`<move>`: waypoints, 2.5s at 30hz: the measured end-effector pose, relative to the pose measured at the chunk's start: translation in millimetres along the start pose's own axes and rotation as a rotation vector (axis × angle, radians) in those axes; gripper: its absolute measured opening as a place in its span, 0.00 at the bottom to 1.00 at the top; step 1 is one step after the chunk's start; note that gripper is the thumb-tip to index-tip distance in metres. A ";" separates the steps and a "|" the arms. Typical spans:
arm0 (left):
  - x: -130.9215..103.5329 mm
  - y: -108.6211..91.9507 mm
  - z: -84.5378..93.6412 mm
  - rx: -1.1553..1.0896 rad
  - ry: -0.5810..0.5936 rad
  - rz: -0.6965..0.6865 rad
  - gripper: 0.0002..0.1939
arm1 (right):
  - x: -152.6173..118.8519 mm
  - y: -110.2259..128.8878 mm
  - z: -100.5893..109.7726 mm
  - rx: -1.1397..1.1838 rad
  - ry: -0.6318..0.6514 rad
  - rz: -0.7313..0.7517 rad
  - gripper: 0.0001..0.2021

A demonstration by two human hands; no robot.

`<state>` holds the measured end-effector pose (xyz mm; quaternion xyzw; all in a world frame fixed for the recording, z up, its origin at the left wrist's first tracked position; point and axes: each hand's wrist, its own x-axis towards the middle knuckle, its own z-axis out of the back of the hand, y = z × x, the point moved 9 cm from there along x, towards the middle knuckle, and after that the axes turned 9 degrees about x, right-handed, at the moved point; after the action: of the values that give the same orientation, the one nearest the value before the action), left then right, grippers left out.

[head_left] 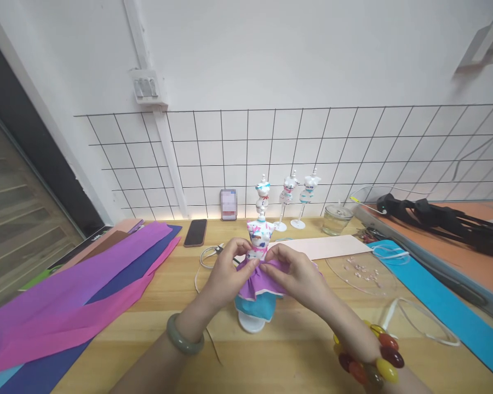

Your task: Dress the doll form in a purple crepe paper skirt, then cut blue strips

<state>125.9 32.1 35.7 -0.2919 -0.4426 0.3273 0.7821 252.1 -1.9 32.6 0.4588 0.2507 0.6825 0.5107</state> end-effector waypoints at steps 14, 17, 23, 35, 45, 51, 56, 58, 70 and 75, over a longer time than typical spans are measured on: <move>0.3 -13.8 6.2 0.257 0.007 -0.186 0.10 | -4.3 -11.6 -1.3 -0.218 0.110 -0.146 0.11; 1.2 -3.8 5.1 0.142 0.025 -0.090 0.09 | -4.9 -7.2 -2.5 -0.247 0.120 -0.133 0.12; 0.3 19.0 -6.0 -0.180 0.110 0.146 0.18 | -6.8 4.8 -6.5 -0.146 0.152 -0.093 0.13; 0.2 23.9 -11.1 -0.240 0.143 0.186 0.22 | -5.9 3.8 -6.7 -0.108 0.151 -0.101 0.12; 2.0 18.1 -14.9 -0.294 0.203 0.145 0.17 | -7.8 20.2 -7.3 -0.107 0.154 0.029 0.10; 1.3 12.6 -13.0 -0.275 0.204 0.163 0.19 | -8.7 25.9 -11.6 -0.092 0.206 0.070 0.10; -0.4 8.2 -10.2 -0.267 0.185 0.186 0.19 | -6.7 19.2 -7.5 -0.054 0.137 0.024 0.09; -0.7 7.8 -10.2 -0.252 0.181 0.187 0.19 | -6.0 14.8 -5.7 -0.045 0.105 -0.004 0.08; 1.3 11.6 -9.0 -0.174 0.144 0.152 0.16 | -5.2 8.1 -2.0 -0.040 0.027 -0.032 0.07; 1.5 10.4 -9.3 -0.167 0.164 0.132 0.16 | -5.1 10.6 -0.8 -0.053 0.022 -0.002 0.07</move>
<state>132.1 38.1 24.6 -0.4102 -0.3825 0.3153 0.7655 246.7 -10.3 38.9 0.4374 0.2384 0.6934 0.5206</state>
